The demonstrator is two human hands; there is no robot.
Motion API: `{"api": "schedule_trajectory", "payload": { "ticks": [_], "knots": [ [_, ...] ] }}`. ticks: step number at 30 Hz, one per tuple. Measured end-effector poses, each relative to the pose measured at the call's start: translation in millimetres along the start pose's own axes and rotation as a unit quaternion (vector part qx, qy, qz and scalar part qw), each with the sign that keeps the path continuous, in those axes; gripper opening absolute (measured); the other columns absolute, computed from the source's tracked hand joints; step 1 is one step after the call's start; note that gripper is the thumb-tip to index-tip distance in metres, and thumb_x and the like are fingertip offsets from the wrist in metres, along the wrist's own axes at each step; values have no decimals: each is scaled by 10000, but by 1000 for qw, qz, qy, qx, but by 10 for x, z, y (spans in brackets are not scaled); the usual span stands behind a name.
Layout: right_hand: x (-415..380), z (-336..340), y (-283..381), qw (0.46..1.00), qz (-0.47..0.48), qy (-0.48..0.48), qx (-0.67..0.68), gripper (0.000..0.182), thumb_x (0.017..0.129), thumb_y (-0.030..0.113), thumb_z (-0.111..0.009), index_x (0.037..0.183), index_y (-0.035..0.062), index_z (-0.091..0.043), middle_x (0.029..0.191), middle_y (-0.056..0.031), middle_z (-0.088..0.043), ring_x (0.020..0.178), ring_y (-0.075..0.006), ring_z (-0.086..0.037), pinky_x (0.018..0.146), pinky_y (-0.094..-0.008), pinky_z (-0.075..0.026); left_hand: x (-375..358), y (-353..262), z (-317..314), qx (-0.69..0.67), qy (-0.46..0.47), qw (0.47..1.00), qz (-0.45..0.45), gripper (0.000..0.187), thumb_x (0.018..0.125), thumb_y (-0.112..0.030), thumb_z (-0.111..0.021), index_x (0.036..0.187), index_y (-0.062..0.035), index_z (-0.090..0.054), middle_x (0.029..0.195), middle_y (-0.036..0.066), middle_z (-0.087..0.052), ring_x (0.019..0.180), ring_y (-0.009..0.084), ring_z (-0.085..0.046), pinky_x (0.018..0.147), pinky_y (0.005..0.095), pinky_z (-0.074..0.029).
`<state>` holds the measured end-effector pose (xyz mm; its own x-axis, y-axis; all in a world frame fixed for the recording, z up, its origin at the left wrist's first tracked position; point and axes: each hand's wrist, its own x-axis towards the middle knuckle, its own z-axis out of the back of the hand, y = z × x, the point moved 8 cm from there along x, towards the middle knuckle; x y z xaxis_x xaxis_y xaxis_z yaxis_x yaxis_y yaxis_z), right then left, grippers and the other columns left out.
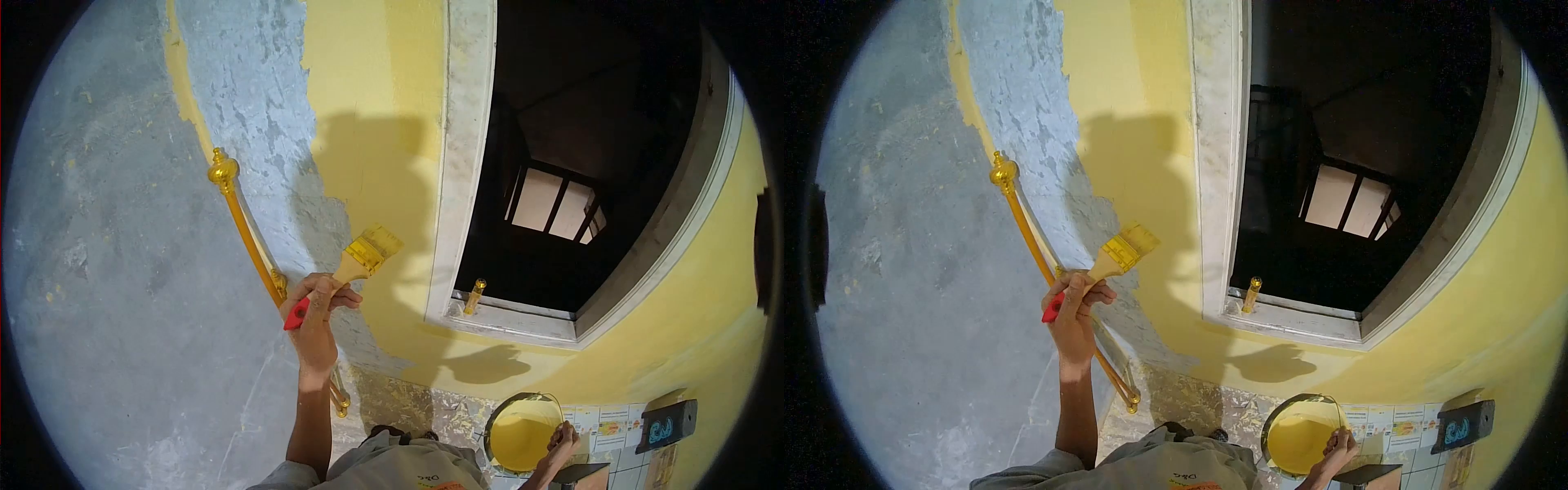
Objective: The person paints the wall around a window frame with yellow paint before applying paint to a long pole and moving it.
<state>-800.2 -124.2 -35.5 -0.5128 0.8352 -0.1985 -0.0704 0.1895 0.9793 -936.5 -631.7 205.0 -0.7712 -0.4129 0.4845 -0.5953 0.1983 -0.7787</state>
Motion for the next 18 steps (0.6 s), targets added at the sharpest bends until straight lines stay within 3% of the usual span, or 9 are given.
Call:
{"api": "schedule_trajectory", "payload": {
  "ticks": [5, 9, 10, 12, 15, 16, 18],
  "knots": [
    [9, -43, 48, 999, 5, 14, -41, 237, 824, 130, -524, 602, 82, -454, 482, 39, -346, 379, -41, -254, 358, -222, -172, 152, -439, -414, 149, -12, 982, -116, 207, 877, -76, -515, 1024, 57, -574, 859, 149, -636, 741, 209, -646, 667, 297, -522],
    [-4, -94, 126, 999, 15, 14, -42, 233, 814, 129, -528, 599, 80, -453, 478, 38, -342, 381, -44, -248, 364, -228, -158, 406, -1064, -944, 304, 20, 852, -426, 192, 764, 28, -615, 954, 44, -598, 831, 138, -646, 696, 208, -641, 628, 262, -493],
    [-12, -77, 146, 999, 19, 5, -48, 231, 811, 131, -528, 599, 78, -455, 479, 38, -340, 383, -44, -246, 366, -230, -153, 552, -1093, -1017, 304, 20, 853, -424, 192, 764, 28, -615, 954, 44, -598, 831, 138, -646, 696, 208, -641, 628, 262, -493],
    [-28, -56, 163, 999, 19, 6, -41, 225, 808, 132, -527, 600, 76, -460, 481, 38, -341, 383, -44, -243, 369, -230, -151, 657, -1204, -1182, 267, 27, 819, -507, 185, 747, 30, -627, 931, 22, -604, 801, 138, -630, 667, 232, -628, 601, 264, -484],
    [-36, -45, 144, 1000, 12, 6, -23, 222, 807, 135, -522, 602, 72, -464, 483, 38, -339, 388, -43, -243, 372, -228, -150, 814, -992, -1299, 294, 57, 815, -497, 169, 743, 24, -631, 908, 0, -600, 769, 126, -612, 627, 221, -609, 563, 272, -471],
    [-28, -33, 129, 1000, 6, 5, -15, 225, 809, 138, -518, 602, 71, -463, 484, 39, -337, 391, -43, -245, 373, -227, -152, 792, -878, -1290, 349, 60, 819, -451, 142, 791, 8, -603, 931, 27, -612, 762, 114, -635, 709, 139, -646, 592, 229, -480],
    [-12, 2, 115, 1000, 5, 10, -23, 230, 814, 138, -518, 601, 73, -463, 486, 39, -337, 394, -44, -249, 374, -225, -154, 625, -676, -1153, 347, 87, 834, -420, 134, 792, 5, -605, 923, 26, -613, 756, 114, -637, 698, 144, -648, 583, 230, -481]
  ]
}}
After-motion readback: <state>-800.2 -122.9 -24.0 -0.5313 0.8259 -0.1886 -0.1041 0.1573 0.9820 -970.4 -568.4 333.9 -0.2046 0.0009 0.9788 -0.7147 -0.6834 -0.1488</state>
